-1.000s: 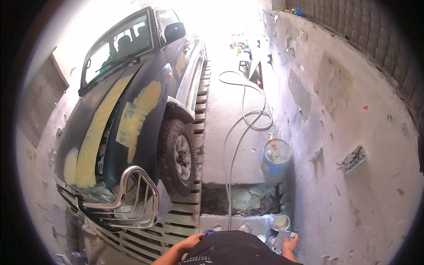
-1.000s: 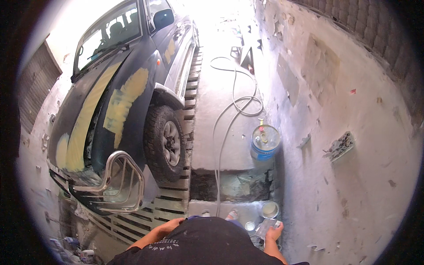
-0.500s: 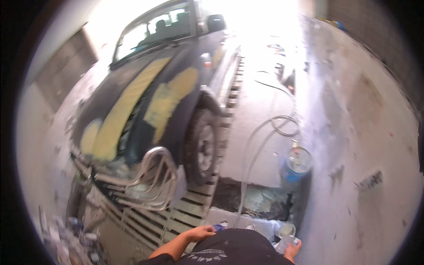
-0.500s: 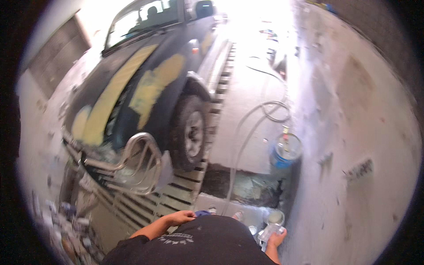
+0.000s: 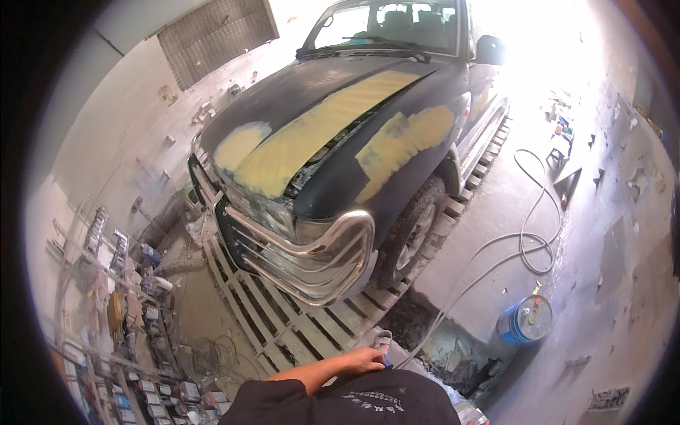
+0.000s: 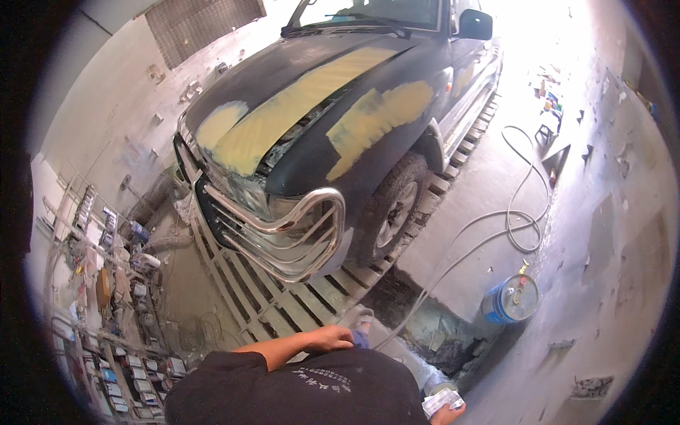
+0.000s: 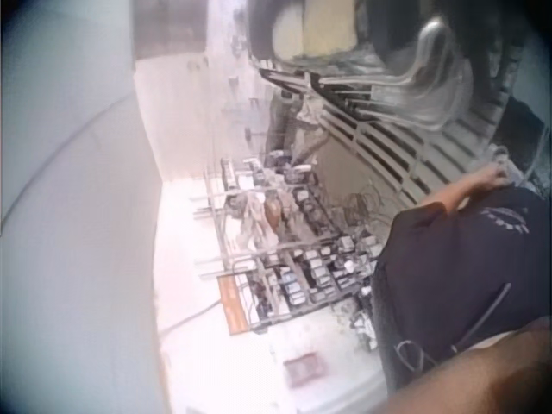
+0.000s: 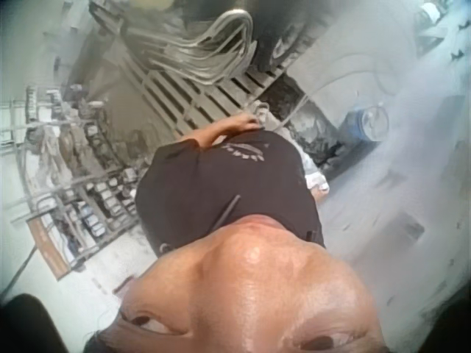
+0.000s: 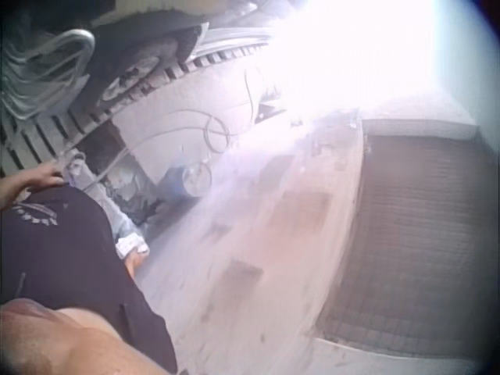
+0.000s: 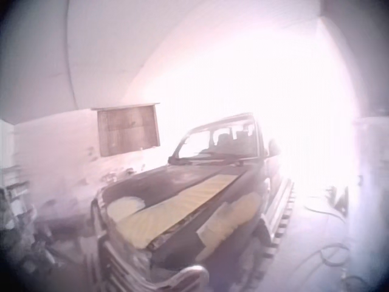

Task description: The person sands a yellow filler patch on the hood of a dark-colored car using a sanding block. They repeatedly rub the block over the filler area, pause to feel the surface with their hand, and continue sanding. The person walks around the front of the car and briefly handles a small container near the end.

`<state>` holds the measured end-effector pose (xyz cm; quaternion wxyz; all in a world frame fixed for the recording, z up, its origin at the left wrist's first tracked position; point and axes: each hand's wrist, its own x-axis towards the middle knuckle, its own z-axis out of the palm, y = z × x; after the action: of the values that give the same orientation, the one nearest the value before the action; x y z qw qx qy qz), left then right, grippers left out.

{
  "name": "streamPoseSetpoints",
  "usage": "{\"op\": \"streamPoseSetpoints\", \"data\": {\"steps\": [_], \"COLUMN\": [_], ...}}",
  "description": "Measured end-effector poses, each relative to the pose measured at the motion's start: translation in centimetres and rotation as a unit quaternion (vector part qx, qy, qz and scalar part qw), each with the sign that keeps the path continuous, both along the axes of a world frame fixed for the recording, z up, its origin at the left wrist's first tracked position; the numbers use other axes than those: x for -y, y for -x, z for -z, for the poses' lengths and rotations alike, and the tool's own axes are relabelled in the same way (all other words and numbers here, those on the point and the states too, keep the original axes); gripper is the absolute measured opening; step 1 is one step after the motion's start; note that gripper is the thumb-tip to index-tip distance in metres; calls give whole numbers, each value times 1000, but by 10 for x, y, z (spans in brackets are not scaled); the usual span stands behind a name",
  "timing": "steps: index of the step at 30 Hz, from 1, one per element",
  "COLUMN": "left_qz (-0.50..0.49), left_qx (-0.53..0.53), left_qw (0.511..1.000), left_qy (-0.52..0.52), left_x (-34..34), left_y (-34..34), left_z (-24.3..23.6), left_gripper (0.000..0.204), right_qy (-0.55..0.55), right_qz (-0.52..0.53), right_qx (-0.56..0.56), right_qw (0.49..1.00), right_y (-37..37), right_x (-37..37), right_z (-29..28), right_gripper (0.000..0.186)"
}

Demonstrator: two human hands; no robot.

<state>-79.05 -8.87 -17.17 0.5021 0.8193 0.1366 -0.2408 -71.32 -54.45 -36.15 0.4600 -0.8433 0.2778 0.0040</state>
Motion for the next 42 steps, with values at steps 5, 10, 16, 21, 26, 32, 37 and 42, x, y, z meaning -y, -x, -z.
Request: {"op": "streamPoseSetpoints", "data": {"steps": [5,10,16,21,26,32,37,42], "left_qz": [-55,-161,-148,-22,-17,-221,-177,-278], "left_qx": [108,140,252,305,357,128,195,120], "left_qw": [989,974,955,945,925,967,964,953], "left_qy": [-90,-79,-55,-115,-132,-2,-40,21], "left_x": [-43,-96,-131,-142,-137,-142,-136,-111], "left_y": [-28,-77,-117,-135,-167,-232,-330,-463], "left_z": [11,31,30,50,93,17,45,44], "left_gripper": [27,28,23,23,25,20,27,38], "right_qy": [55,96,102,112,-10,-79,-49,-87], "right_qz": [-30,-48,-63,-113,-128,-112,-92,-108], "right_qx": [-19,-26,-16,49,167,194,149,148], "right_qw": [998,994,993,986,978,971,983,979], "right_y": [-33,-62,-102,-135,-194,-294,-397,-521], "right_x": [-59,-122,-191,-217,-180,-229,-227,-222], "right_z": [-82,-143,-175,-162,-79,-100,-79,-84], "right_gripper": [62,62,66,67,61,61,61,62]}}
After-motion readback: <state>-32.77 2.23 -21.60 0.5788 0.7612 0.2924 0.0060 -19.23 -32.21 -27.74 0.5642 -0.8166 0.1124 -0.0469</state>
